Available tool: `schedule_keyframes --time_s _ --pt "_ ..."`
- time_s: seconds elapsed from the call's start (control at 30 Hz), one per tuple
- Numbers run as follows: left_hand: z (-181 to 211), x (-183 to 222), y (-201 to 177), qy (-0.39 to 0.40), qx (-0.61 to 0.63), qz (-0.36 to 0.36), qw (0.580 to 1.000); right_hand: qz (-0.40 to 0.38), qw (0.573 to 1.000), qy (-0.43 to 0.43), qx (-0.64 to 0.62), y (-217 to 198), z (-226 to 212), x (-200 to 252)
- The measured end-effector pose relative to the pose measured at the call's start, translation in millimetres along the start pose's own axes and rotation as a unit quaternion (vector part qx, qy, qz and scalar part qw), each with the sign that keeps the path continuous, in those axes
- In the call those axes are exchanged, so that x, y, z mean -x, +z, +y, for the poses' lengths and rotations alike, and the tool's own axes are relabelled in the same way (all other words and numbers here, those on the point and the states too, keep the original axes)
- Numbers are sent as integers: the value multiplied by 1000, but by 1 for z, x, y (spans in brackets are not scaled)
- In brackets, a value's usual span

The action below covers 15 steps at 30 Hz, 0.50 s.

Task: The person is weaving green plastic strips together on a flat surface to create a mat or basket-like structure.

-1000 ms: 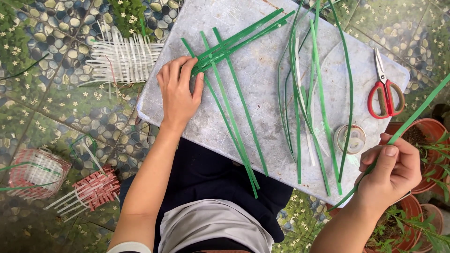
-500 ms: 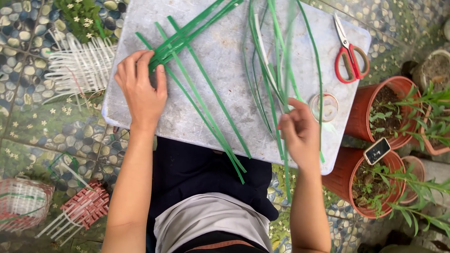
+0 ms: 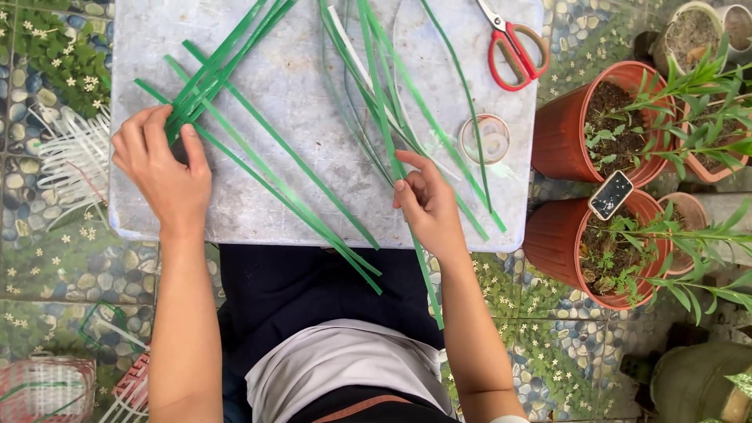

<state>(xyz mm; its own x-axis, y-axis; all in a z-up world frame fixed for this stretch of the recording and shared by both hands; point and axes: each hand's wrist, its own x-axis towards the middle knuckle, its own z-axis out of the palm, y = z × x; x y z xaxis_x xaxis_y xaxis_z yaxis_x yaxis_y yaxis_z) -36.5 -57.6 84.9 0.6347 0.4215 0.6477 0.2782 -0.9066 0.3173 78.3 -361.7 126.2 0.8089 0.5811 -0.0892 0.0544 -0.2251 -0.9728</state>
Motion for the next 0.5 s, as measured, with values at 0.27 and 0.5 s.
schedule_keyframes --time_s 0.27,0.5 --pt "-5 3 6 11 -39 8 999 31 999 -5 -7 -11 2 12" --pt "-6 1 10 -4 -69 21 997 44 999 -15 16 -9 -13 21"
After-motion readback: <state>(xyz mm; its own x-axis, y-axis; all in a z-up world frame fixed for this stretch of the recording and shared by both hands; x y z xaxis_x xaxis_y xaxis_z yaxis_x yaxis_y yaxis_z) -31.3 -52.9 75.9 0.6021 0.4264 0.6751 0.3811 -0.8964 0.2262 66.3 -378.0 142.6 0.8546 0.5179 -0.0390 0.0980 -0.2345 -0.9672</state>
